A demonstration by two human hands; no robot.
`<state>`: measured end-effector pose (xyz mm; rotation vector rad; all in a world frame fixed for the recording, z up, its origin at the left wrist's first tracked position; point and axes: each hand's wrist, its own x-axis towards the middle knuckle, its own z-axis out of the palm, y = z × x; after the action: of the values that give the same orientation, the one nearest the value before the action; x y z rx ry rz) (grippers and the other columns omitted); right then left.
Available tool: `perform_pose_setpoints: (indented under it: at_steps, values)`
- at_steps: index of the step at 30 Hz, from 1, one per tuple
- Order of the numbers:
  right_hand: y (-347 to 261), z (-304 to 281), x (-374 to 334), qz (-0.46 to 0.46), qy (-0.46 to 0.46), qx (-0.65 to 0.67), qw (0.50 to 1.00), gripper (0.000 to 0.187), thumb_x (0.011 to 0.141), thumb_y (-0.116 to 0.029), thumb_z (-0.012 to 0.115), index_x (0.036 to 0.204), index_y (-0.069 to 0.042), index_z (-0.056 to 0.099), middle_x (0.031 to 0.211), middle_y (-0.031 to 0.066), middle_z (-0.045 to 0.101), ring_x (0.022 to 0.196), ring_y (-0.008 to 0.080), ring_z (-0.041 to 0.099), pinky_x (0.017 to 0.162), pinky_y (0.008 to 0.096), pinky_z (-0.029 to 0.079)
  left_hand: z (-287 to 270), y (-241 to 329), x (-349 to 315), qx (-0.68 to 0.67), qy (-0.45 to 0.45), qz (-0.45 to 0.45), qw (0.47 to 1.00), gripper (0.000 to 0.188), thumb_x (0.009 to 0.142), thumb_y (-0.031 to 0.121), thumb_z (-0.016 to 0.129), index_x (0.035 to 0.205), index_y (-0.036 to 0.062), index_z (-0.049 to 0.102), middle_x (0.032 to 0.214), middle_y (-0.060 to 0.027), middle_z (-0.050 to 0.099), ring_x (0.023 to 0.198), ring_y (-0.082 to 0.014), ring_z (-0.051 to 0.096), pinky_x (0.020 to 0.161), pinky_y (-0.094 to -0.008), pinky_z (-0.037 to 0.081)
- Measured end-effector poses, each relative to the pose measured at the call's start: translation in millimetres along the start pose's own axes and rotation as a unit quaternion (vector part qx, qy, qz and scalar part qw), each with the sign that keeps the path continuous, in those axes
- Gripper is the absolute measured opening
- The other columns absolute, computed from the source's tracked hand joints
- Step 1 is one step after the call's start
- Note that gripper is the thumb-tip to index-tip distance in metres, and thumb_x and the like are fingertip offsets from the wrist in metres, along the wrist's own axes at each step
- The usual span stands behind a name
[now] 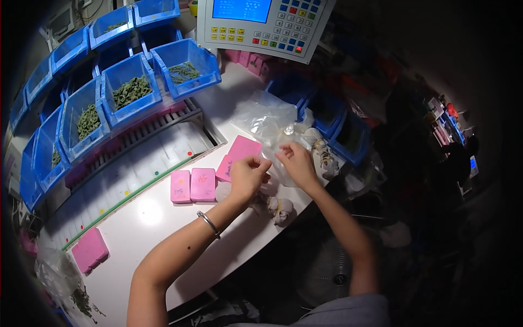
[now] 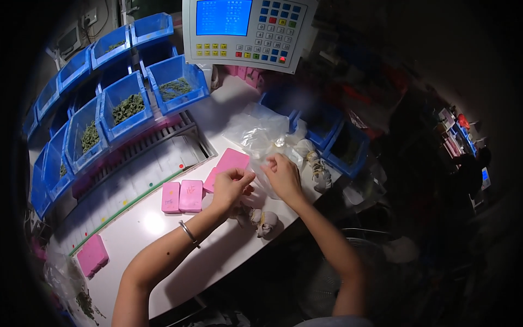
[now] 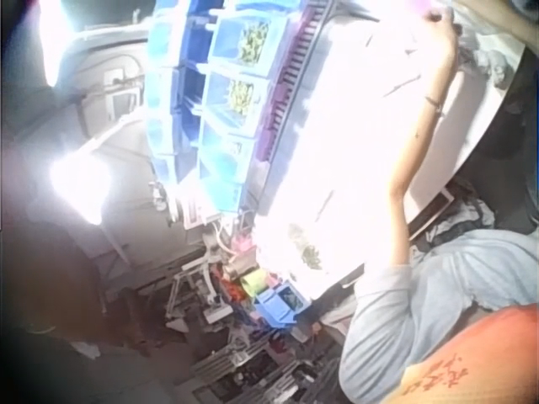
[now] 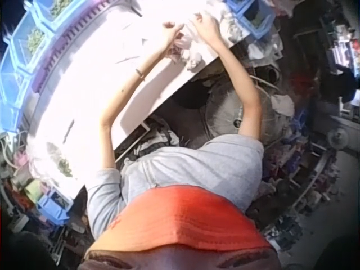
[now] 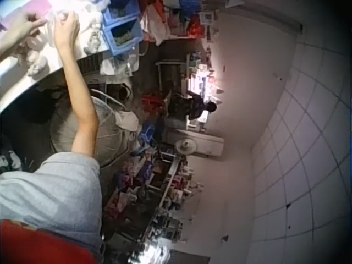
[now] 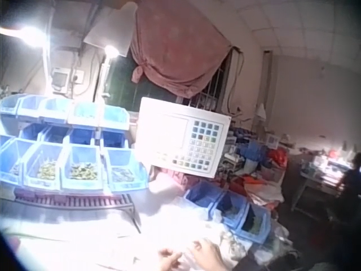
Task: The person sorts dried green herbs by hand, separating leaves and small stems from larger stalks on a white work surface. The separated herbs are placed into clear plastic bags, while the larger stems are discarded or set aside. The person repeatedly retrieves more herbs from blue bins to continue the sorting process.
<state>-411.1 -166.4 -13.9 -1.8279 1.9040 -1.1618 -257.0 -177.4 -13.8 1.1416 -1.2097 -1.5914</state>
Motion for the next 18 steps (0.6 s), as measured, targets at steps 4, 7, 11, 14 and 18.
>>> perform_pose_setpoints:
  at_steps: [4,7,11,14,18]
  values:
    - [3.0,38.7,42.6,-0.075,0.145,-0.107,0.981,0.027,0.07,-0.019,0.071,0.086,0.0,0.059,0.089,0.0132,0.056,0.086,0.0289,0.054,0.075,0.0355,0.045,0.2,-9.3,9.1,0.132,0.101,0.161,0.973,0.017,0.079,0.01,0.059,0.091,-0.0021,0.058,0.076,-0.0095,0.058,0.066,-0.0178,0.057,0.061,-0.0297,0.046]
    - [4.6,67.8,69.3,-0.106,0.189,-0.213,0.953,0.021,0.071,-0.019,0.068,0.08,-0.002,0.06,0.091,0.0127,0.055,0.093,0.0313,0.05,0.08,0.037,0.043,-4.3,-20.1,10.8,0.129,0.115,0.221,0.96,0.016,0.079,0.009,0.056,0.092,-0.0011,0.058,0.083,-0.0127,0.058,0.072,-0.0211,0.056,0.066,-0.032,0.046]
    - [16.2,73.3,83.9,-0.102,0.209,-0.14,0.962,0.009,0.072,-0.01,0.063,0.077,-0.002,0.063,0.083,0.0104,0.059,0.086,0.0294,0.053,0.077,0.0354,0.043,-22.6,-5.3,3.6,0.094,0.055,0.17,0.979,0.015,0.08,0.01,0.057,0.091,0.0008,0.061,0.083,-0.0119,0.061,0.067,-0.0185,0.058,0.061,-0.0294,0.047]
    - [10.9,62.8,72.8,-0.129,0.227,0.018,0.965,0.008,0.073,-0.002,0.06,0.08,-0.002,0.063,0.082,0.0102,0.061,0.079,0.0276,0.056,0.071,0.0339,0.044,-42.2,13.9,7.0,0.067,0.098,0.071,0.99,0.019,0.084,0.016,0.056,0.092,-0.0002,0.062,0.082,-0.0121,0.062,0.068,-0.0127,0.059,0.054,-0.0263,0.046]
    - [-0.4,51.1,53.4,-0.196,0.211,0.049,0.956,0.01,0.074,0.002,0.06,0.083,-0.001,0.063,0.084,0.0093,0.063,0.078,0.0271,0.057,0.071,0.0315,0.045,-59.3,23.8,45.3,-0.068,0.115,0.066,0.989,0.061,0.079,0.049,0.06,0.102,-0.007,0.057,0.075,-0.009,0.058,0.06,-0.0125,0.055,0.05,-0.0242,0.044]
